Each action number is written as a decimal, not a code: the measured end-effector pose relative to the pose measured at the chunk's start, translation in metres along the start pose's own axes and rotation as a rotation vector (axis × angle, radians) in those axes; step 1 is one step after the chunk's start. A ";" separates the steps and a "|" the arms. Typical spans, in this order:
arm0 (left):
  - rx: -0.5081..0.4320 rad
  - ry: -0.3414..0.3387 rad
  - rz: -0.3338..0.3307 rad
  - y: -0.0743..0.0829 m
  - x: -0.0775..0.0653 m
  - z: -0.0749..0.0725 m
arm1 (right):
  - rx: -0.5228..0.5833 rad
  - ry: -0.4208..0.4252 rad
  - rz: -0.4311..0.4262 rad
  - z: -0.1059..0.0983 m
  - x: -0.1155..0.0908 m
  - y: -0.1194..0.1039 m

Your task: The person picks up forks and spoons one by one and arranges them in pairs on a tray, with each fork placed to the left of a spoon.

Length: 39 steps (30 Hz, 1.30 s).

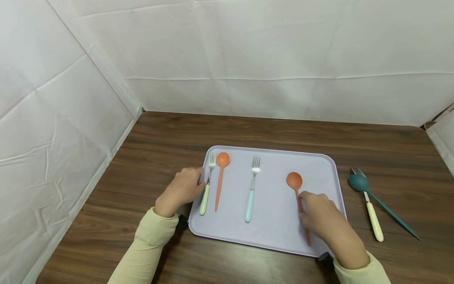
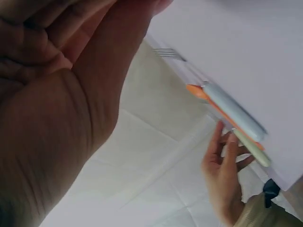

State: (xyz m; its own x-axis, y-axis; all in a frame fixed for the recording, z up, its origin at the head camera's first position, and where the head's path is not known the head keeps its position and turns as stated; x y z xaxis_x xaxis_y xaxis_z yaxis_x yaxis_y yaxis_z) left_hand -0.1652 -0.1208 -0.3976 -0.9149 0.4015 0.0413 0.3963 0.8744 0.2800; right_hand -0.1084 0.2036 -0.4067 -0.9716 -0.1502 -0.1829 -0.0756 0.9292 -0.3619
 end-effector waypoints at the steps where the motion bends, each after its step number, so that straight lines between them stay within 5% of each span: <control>1: 0.001 0.000 -0.003 0.000 0.000 0.000 | 0.013 -0.010 0.006 0.001 0.001 -0.002; 21: -0.003 -0.042 -0.014 0.000 0.003 0.000 | 0.067 0.018 -0.030 0.014 0.021 -0.036; 39: 0.029 0.000 0.044 0.001 0.000 0.000 | 0.047 0.008 -0.027 0.017 0.039 -0.054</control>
State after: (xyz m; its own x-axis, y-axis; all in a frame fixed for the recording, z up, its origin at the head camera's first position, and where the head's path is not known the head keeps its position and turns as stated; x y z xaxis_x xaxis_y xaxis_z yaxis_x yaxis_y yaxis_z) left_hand -0.1650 -0.1194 -0.3972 -0.8967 0.4394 0.0532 0.4380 0.8636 0.2497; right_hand -0.1388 0.1415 -0.4098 -0.9712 -0.1720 -0.1651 -0.0912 0.9078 -0.4094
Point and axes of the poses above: each hand's wrist, its own x-axis towards the middle knuckle, its own z-axis out of the palm, y = z × x, the point moved 3 cm from there along x, towards the middle knuckle, and after that the axes turned 8 degrees about z, right-handed, at the moved point
